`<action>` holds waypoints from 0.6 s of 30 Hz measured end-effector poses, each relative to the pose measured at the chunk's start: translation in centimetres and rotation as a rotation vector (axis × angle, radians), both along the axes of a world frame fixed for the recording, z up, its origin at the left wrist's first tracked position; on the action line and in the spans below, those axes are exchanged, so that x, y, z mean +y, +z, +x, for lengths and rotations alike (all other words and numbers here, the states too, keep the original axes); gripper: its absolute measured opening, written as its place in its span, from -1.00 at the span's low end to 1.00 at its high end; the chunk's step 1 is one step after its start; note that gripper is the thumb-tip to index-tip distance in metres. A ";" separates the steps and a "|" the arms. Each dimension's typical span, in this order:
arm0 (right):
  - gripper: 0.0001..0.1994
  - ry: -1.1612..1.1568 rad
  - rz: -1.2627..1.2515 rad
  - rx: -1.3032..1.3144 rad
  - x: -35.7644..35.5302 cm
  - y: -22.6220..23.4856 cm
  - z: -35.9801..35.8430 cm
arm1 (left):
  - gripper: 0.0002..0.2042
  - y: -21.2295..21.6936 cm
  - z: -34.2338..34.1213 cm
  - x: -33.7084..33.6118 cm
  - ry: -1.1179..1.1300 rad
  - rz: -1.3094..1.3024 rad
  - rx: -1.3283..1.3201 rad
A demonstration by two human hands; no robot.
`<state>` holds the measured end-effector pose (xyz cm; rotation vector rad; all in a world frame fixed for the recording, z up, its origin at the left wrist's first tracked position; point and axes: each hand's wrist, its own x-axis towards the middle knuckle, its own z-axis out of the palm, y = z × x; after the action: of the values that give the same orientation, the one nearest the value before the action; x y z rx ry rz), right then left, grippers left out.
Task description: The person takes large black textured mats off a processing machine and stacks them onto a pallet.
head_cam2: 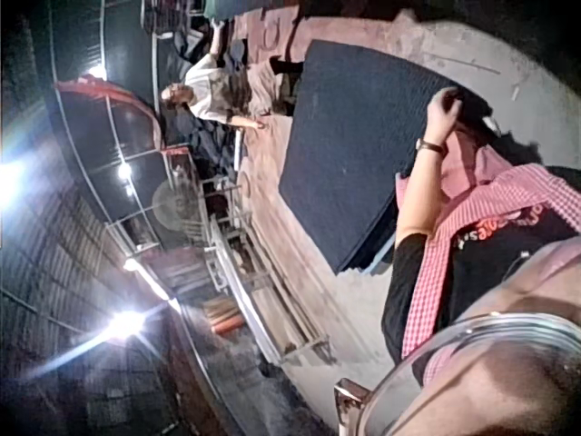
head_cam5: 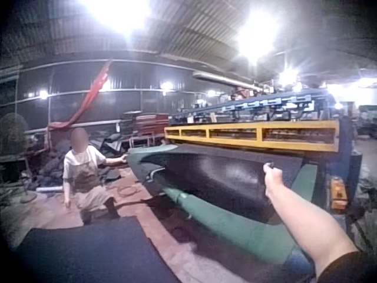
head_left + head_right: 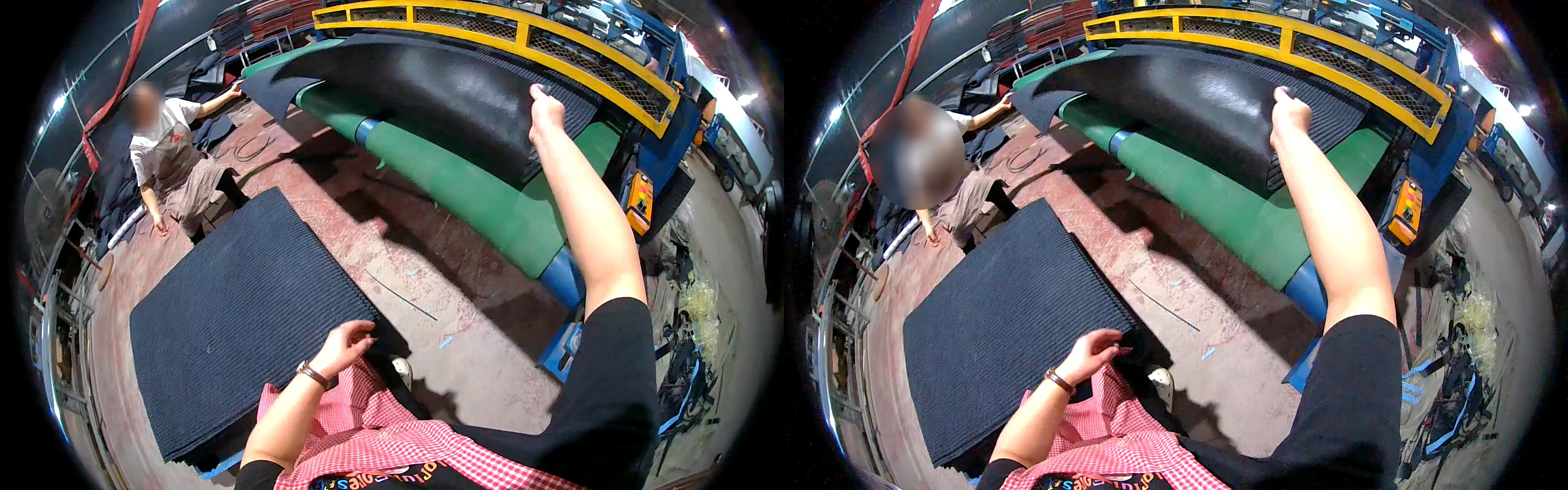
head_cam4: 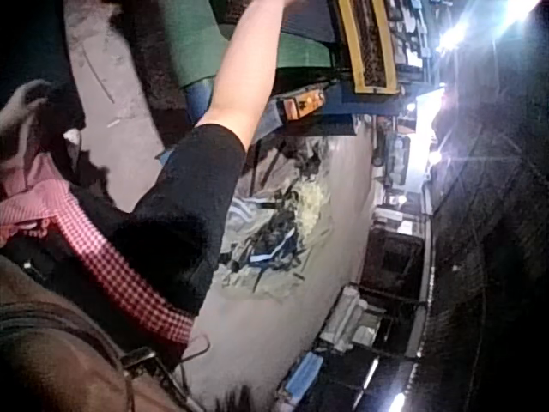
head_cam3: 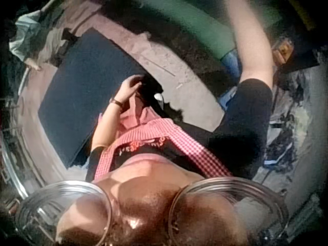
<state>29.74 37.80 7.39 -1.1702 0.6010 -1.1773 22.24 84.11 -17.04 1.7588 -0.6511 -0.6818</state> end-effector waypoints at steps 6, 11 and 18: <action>-0.65 -0.204 0.285 0.068 -7.0 -2.2 0.1 | -0.71 8.1 5.6 -6.6 -0.068 -0.132 -0.126; -0.66 0.236 0.408 0.304 -14.0 -5.3 -2.3 | -0.57 16.3 8.7 -16.4 -0.055 -0.475 0.182; -0.47 0.225 -0.256 0.969 -3.4 -2.1 -7.6 | -0.52 19.6 13.2 -23.3 0.225 -0.357 0.235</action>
<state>22.14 34.37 5.26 -1.9785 1.0133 -0.4385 35.47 60.76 2.52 1.3707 -0.3792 -0.5657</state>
